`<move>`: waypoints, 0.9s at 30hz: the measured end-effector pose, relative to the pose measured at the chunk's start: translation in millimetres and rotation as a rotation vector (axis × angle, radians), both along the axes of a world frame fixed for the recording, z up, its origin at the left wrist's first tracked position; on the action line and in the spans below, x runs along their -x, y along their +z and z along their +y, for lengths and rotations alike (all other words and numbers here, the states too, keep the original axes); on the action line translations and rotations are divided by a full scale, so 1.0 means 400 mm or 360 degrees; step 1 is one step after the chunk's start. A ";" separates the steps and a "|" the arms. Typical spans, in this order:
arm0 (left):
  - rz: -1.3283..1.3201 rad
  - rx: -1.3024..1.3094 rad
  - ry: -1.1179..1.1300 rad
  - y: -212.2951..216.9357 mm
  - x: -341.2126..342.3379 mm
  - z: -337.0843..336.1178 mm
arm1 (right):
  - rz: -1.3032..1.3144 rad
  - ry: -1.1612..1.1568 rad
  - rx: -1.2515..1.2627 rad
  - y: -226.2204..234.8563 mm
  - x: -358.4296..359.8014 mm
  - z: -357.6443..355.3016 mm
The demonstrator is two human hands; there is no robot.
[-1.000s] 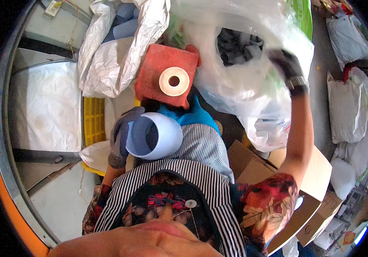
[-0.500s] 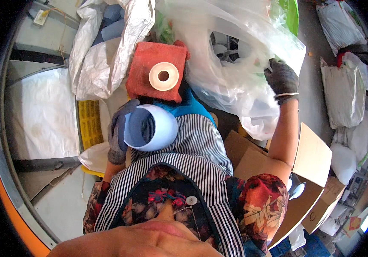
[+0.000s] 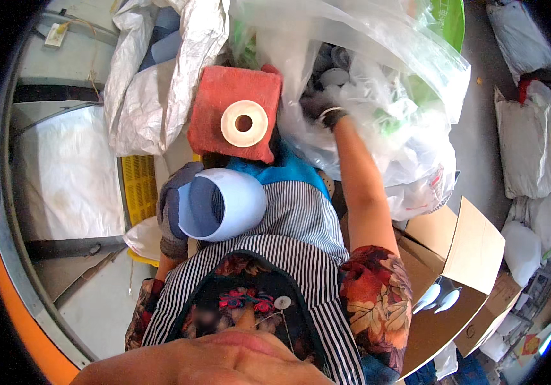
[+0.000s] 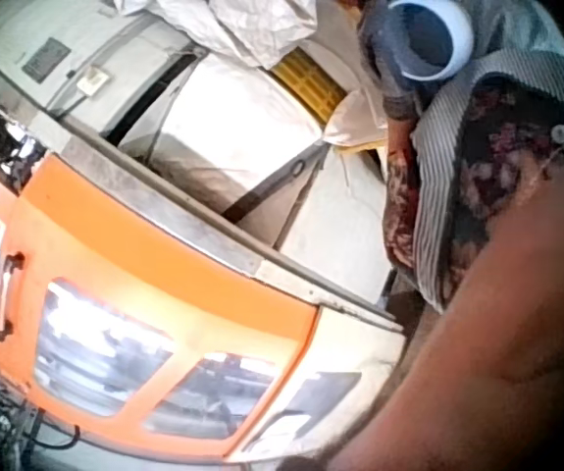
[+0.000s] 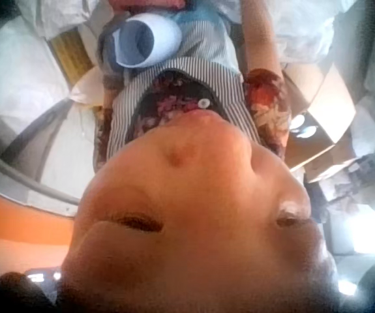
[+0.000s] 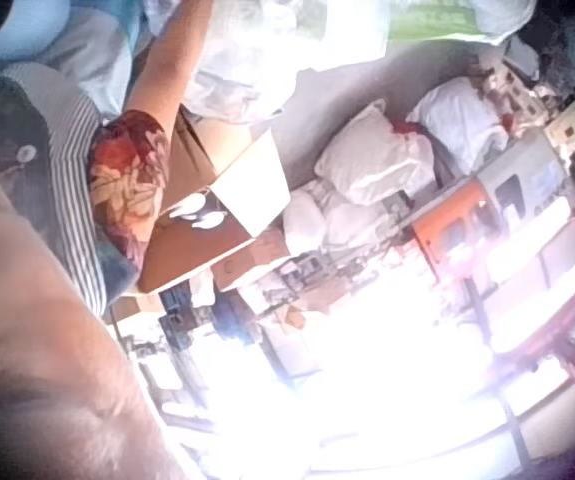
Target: The person assembles plastic pitchers by placing lids and caps onto the blue pitcher bodies and then places the assembled pitchers into a cardboard box.
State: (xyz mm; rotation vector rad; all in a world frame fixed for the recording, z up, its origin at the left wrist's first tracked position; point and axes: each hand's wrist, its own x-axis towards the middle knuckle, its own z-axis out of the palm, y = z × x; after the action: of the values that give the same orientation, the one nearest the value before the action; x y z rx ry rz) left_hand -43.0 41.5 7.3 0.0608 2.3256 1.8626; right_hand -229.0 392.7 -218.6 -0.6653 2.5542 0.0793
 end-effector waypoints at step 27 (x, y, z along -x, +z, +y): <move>-0.0160 -0.1200 0.0366 -0.039 -0.044 0.000 | 0.0905 -0.1386 0.0209 0.174 -0.083 0.081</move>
State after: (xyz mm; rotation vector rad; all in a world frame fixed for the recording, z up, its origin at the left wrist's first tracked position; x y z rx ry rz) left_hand -25.3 41.5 -8.2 -0.2130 1.4961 2.6735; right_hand -195.8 425.0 -148.8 0.5513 3.1718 -0.2270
